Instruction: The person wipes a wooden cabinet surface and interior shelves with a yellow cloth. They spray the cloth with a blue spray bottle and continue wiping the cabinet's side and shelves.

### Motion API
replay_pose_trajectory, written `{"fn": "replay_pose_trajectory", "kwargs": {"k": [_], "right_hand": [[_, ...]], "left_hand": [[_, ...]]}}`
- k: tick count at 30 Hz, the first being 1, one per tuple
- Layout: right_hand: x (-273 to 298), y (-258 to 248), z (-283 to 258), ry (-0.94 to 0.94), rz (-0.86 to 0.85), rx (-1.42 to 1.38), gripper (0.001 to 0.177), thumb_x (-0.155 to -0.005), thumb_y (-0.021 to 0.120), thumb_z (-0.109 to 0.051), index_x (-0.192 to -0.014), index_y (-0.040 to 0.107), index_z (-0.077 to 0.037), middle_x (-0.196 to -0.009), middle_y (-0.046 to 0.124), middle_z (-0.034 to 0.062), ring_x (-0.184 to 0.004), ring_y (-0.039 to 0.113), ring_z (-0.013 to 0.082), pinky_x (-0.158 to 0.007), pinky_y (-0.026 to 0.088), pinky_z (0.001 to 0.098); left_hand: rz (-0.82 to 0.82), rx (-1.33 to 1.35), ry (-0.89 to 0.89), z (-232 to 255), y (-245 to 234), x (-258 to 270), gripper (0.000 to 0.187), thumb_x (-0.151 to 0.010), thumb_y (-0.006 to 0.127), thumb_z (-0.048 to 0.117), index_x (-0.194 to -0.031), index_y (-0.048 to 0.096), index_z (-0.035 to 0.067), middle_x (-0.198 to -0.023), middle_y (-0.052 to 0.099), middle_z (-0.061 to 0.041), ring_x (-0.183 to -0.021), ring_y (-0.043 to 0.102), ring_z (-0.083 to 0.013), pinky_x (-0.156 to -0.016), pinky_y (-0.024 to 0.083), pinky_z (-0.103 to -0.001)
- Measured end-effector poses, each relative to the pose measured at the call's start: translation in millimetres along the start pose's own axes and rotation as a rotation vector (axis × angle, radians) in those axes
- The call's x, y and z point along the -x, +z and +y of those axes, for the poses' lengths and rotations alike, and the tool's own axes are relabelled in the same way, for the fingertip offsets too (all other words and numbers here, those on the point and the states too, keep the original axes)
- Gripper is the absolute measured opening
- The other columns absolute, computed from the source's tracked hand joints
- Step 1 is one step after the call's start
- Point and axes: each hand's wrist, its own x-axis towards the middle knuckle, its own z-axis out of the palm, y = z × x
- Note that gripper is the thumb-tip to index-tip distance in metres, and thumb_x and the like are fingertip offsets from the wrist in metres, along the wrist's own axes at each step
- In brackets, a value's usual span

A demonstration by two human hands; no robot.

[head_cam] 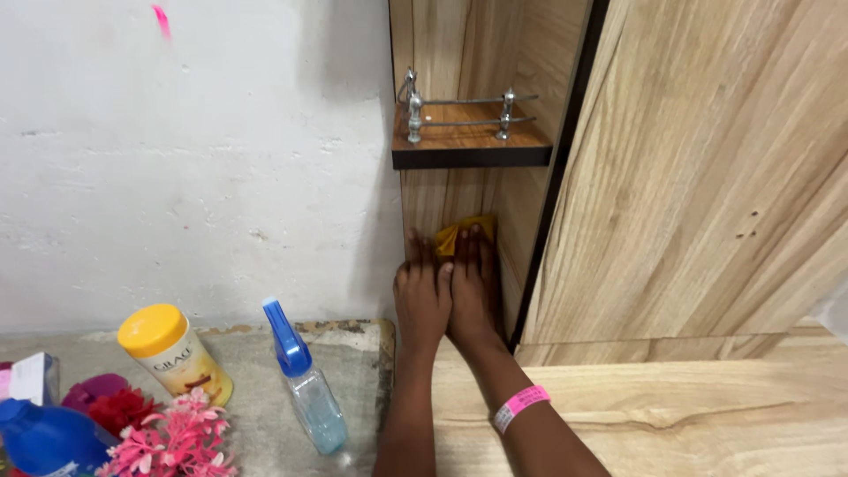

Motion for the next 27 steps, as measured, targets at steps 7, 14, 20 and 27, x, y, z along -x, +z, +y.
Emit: {"fn": "replay_pose_trajectory", "kwargs": {"k": [7,14,20,27], "right_hand": [[8.2,26.2,10.9,0.198,-0.2,0.283,0.058,-0.1,0.052,-0.024,-0.14,0.039,0.016,-0.152,0.029,0.0392,-0.136,0.03,0.0554,-0.115,0.034,0.0524],[3.6,20.9,4.2,0.314,-0.112,0.09,0.055,-0.087,0.064,-0.018,-0.129,0.046,0.012,-0.14,0.038,0.0342,-0.127,0.038,0.0497,-0.109,0.037,0.0526],[-0.3,19.0,11.3,-0.039,-0.012,-0.033,0.056,-0.084,0.07,-0.009,-0.134,0.052,0.007,-0.145,0.044,0.0289,-0.129,0.043,0.0475,-0.108,0.038,0.0492],[-0.3,24.4,3.8,-0.081,-0.4,0.014,0.037,-0.083,0.072,-0.012,-0.119,0.069,-0.005,-0.128,0.064,0.0133,-0.127,0.055,0.0344,-0.106,0.044,0.0445]], "left_hand": [[0.086,-0.1,-0.007,-20.1,22.6,18.5,0.041,-0.105,0.054,0.02,-0.138,0.06,-0.005,-0.158,0.046,-0.016,-0.128,0.059,-0.0396,-0.107,0.047,-0.046],[-0.072,-0.051,-0.19,-13.8,22.2,14.3,0.041,-0.094,0.061,0.002,-0.135,0.059,-0.004,-0.137,0.057,-0.022,-0.12,0.063,-0.0395,-0.094,0.057,-0.044],[0.039,0.154,-0.252,-14.3,12.3,10.5,0.044,-0.093,0.053,-0.006,-0.137,0.055,-0.004,-0.139,0.057,-0.022,-0.12,0.064,-0.04,-0.098,0.056,-0.043],[0.188,0.306,-0.427,-18.1,7.5,8.4,0.035,-0.1,0.042,0.003,-0.132,0.055,-0.006,-0.132,0.059,-0.026,-0.115,0.065,-0.0439,-0.094,0.056,-0.046]]}}
